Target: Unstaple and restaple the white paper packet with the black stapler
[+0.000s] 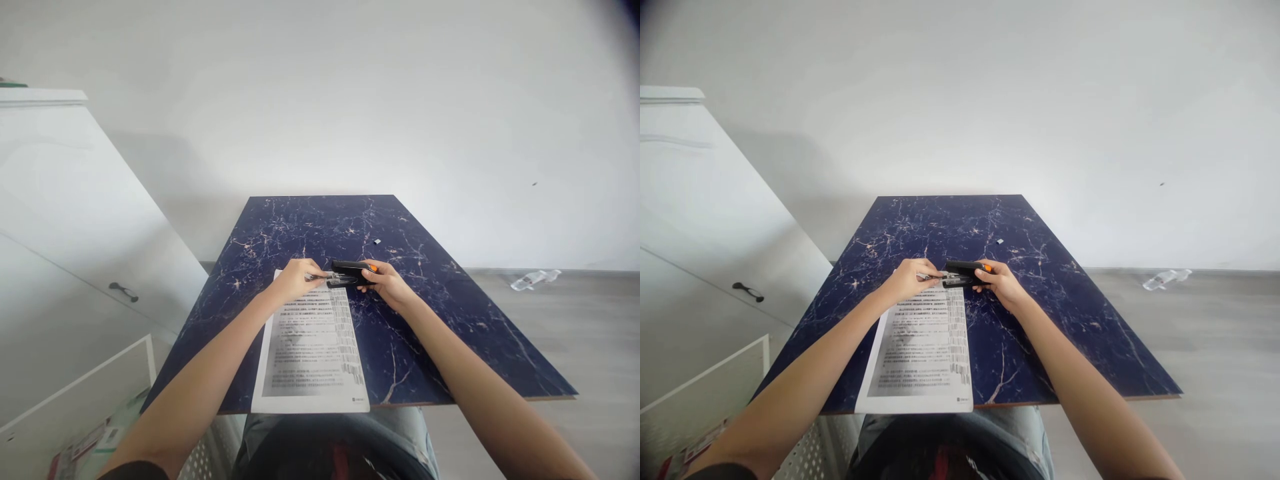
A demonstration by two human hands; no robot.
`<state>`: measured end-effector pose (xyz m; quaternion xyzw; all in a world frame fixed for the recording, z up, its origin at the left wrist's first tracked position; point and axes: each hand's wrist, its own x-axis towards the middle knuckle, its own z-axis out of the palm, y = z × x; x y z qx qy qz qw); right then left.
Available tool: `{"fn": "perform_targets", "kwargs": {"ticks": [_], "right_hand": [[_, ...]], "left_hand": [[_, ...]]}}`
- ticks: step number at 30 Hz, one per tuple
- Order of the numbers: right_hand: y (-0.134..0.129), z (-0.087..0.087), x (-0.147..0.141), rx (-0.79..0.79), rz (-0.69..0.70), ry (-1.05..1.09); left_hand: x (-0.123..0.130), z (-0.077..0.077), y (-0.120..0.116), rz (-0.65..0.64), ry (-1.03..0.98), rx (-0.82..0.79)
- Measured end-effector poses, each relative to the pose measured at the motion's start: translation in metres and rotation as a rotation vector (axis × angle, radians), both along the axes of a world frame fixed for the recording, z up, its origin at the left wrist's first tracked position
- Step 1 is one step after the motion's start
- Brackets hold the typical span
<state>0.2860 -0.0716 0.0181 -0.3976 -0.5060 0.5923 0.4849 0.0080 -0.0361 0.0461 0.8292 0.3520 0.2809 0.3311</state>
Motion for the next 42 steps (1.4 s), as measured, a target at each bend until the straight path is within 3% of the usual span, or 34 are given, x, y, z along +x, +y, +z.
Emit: {"fn": "perform_targets", "kwargs": {"ticks": [6, 12, 17, 21, 25, 37, 42], "right_hand": [[0.001, 0.001, 0.006, -0.012, -0.017, 0.053], [0.0, 0.001, 0.008, -0.019, 0.011, 0.135], [-0.004, 0.004, -0.003, -0.012, 0.089, 0.177], [-0.008, 0.006, -0.014, -0.003, 0.133, 0.194], [-0.01, 0.007, -0.019, 0.042, 0.127, 0.203], [-0.015, 0.004, -0.03, 0.126, 0.158, 0.03], [-0.01, 0.009, -0.022, 0.131, 0.066, 0.011]], "left_hand": [[-0.003, 0.006, -0.002, -0.007, -0.072, -0.052], [-0.014, 0.011, 0.004, -0.103, -0.282, -0.383], [-0.008, 0.003, 0.004, -0.138, -0.421, -0.492], [0.003, -0.001, -0.002, -0.274, -0.485, -0.681], [0.006, -0.003, -0.005, -0.249, -0.499, -0.799], [0.008, 0.001, -0.005, -0.16, -0.378, -0.758], [0.012, 0.009, -0.007, -0.066, -0.283, -0.59]]}}
